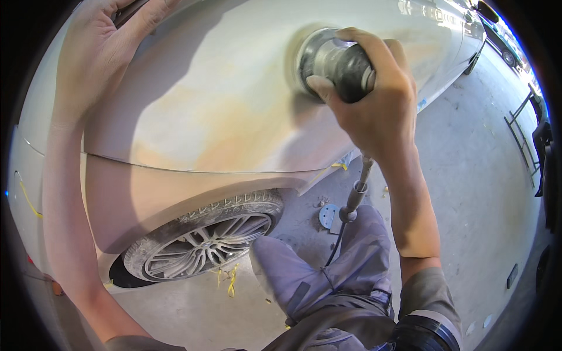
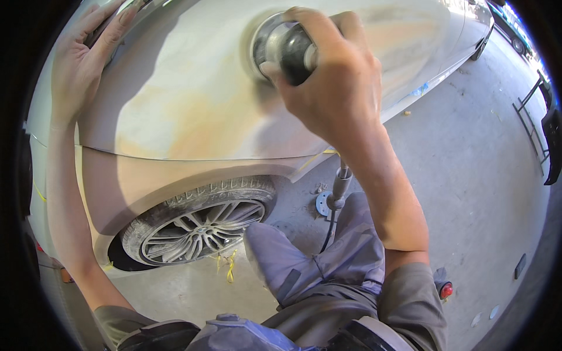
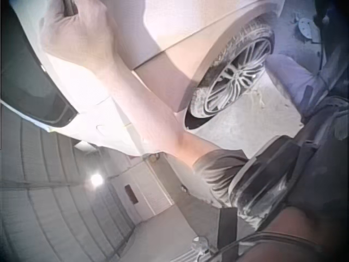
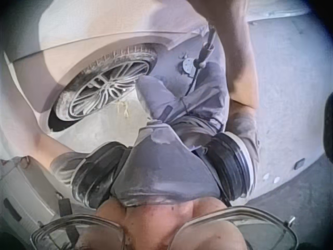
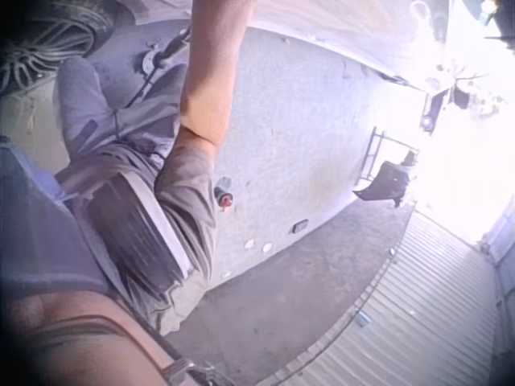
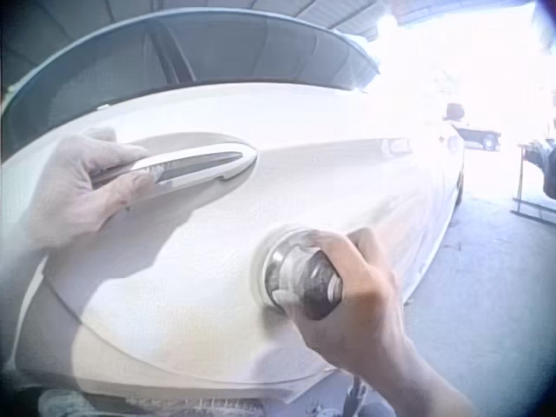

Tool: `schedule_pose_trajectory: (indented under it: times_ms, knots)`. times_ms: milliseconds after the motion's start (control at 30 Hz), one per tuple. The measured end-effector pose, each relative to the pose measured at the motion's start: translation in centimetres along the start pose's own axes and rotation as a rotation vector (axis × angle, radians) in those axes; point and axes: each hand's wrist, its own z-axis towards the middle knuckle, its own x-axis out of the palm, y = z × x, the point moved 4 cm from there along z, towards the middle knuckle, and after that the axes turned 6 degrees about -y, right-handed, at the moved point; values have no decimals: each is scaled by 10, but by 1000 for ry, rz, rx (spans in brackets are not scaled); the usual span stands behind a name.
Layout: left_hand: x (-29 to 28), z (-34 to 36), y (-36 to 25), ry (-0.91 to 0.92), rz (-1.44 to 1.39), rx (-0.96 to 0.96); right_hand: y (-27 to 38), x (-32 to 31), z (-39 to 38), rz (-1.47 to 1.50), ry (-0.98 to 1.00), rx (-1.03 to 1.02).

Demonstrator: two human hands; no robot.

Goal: The person uses a pneumatic orbital sander to sand the rear quarter panel of a white car. They repeatedly sand the surface, pause to wipe it with their hand, and change sanding discs mid-task. The work continues across the same panel area without a visible final finish.

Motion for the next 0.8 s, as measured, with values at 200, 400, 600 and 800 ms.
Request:
schedule_pose_trajectory:
  times_ms: [200, 400, 600, 800]
  knots:
    - [-2, 6, -1, 15, -14, 82, 5, 3, -4, 23, 48, -39]
    - [-5, 2, 1, -1, -19, -24, 22, 3, 2, 35, 70, -57]
    - [-8, 3, 5, 87, -176, -5, 101, 40, -20, 222, 274, -287]
    - [-7, -1, 11, 3, -149, -3, 87, 21, -1, 56, 277, -118]
